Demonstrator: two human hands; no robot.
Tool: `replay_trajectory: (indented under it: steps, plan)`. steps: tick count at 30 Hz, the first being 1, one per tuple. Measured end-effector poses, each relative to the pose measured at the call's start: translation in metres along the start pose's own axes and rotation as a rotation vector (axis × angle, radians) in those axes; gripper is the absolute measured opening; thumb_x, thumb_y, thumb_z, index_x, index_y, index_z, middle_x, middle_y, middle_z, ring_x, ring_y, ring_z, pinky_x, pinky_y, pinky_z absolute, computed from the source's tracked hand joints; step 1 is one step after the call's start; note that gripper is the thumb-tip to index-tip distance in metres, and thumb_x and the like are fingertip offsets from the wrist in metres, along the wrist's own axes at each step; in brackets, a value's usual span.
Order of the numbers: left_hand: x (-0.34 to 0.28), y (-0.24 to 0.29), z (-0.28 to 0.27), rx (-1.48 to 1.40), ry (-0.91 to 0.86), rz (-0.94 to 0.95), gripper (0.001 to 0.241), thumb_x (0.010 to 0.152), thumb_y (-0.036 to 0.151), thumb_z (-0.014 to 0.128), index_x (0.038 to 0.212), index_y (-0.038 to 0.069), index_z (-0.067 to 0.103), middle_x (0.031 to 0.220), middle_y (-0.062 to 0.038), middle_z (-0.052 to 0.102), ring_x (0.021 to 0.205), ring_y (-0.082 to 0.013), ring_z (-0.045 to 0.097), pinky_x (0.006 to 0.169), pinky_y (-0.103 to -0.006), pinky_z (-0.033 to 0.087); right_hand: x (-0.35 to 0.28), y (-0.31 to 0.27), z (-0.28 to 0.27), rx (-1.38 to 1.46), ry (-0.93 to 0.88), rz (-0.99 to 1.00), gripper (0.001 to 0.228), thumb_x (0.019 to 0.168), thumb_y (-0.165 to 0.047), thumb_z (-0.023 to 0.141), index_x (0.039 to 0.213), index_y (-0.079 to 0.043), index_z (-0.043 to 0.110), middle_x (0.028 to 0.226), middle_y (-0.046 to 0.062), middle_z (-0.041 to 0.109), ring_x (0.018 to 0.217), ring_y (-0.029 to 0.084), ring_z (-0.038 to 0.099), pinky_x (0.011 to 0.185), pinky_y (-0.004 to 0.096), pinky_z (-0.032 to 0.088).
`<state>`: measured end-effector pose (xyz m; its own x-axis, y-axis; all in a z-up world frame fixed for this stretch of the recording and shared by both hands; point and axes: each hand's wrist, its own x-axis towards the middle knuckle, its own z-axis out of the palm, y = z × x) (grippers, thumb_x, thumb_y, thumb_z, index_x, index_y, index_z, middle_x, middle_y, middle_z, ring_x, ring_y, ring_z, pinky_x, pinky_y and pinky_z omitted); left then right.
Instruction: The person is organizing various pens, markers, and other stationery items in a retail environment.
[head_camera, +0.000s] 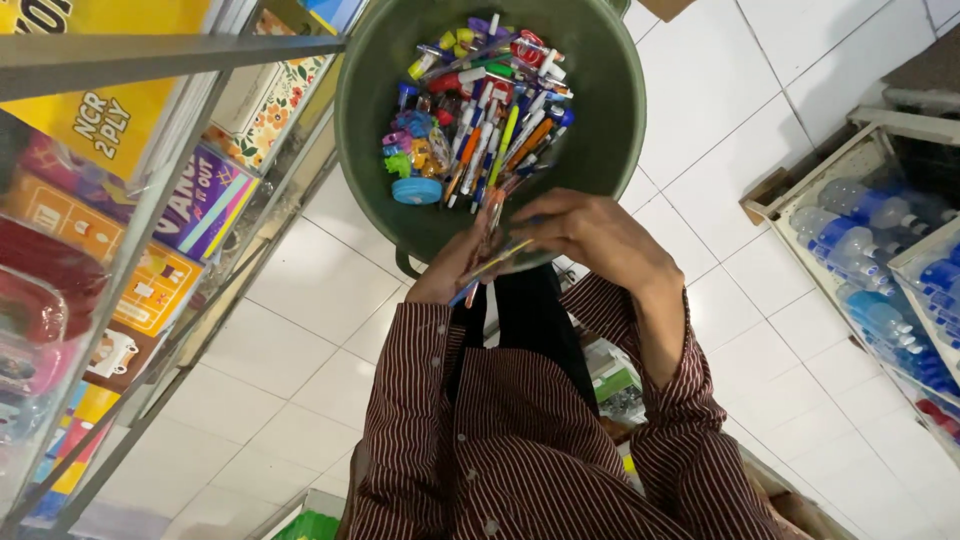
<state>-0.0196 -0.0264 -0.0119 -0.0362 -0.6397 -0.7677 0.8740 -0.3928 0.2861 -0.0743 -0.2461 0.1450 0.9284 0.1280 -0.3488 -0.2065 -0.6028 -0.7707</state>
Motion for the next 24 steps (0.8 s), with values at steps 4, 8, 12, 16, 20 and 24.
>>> replay_trajectory:
  steps: [4, 8, 12, 16, 20, 24]
  plan:
    - [0.014, -0.026, -0.018, -0.044, -0.039, 0.116, 0.062, 0.098, 0.069, 0.044, 0.107, 0.010, 0.060, 0.079, 0.000, 0.056, 0.056, -0.0043, 0.046, 0.048, -0.0187, 0.039, -0.010, 0.001, 0.002, -0.067, 0.187, -0.150, 0.029, 0.082, -0.013, 0.073, 0.111, -0.013, 0.079, 0.128, 0.011, 0.070, 0.117, 0.033, 0.065, 0.096, 0.041, 0.056]
    - [0.003, -0.008, 0.000, -0.190, 0.072, 0.379, 0.045, 0.107, 0.050, 0.052, 0.125, 0.009, 0.052, 0.075, 0.005, 0.048, 0.051, -0.0025, 0.036, 0.044, -0.0208, 0.029, -0.021, 0.017, 0.036, 0.205, 0.373, 0.194, 0.026, 0.092, -0.012, 0.072, 0.117, -0.010, 0.078, 0.100, 0.008, 0.075, 0.085, 0.019, 0.067, 0.073, 0.034, 0.055]
    - [0.013, -0.014, 0.000, -0.135, 0.272, 0.607, 0.037, 0.103, 0.034, 0.060, 0.133, 0.014, 0.051, 0.068, 0.007, 0.045, 0.050, -0.0011, 0.036, 0.044, -0.0209, 0.030, -0.013, 0.018, 0.115, 0.584, 0.537, 0.535, 0.032, 0.109, -0.013, 0.057, 0.137, -0.002, 0.066, 0.070, 0.011, 0.053, 0.061, 0.016, 0.047, 0.053, 0.031, 0.036]
    - [0.013, -0.013, 0.000, -0.128, 0.316, 0.551, 0.030, 0.101, 0.029, 0.067, 0.122, 0.007, 0.063, 0.078, 0.008, 0.055, 0.062, -0.0008, 0.046, 0.052, -0.0208, 0.034, 0.002, -0.009, 0.159, 0.397, 0.655, 0.339, 0.030, 0.112, -0.014, 0.054, 0.138, -0.001, 0.060, 0.084, 0.014, 0.063, 0.072, 0.021, 0.058, 0.065, 0.035, 0.046]
    - [0.010, -0.017, -0.022, -0.011, 0.464, 0.532, 0.029, 0.100, 0.034, 0.071, 0.096, 0.006, 0.068, 0.075, 0.006, 0.059, 0.062, -0.0023, 0.050, 0.053, -0.0219, 0.036, 0.014, 0.000, 0.166, 0.410, 0.640, 0.362, 0.029, 0.109, -0.012, 0.053, 0.134, 0.001, 0.063, 0.088, 0.019, 0.063, 0.072, 0.027, 0.062, 0.068, 0.039, 0.050]
    - [0.008, -0.030, -0.048, 0.147, 0.560, 0.528, 0.039, 0.103, 0.040, 0.070, 0.086, 0.006, 0.068, 0.068, 0.004, 0.054, 0.058, -0.0037, 0.046, 0.052, -0.0219, 0.034, 0.033, 0.078, 0.196, 0.226, 0.569, 0.655, 0.028, 0.096, -0.029, 0.069, 0.102, -0.003, 0.073, 0.087, 0.022, 0.074, 0.082, 0.040, 0.073, 0.071, 0.048, 0.057]
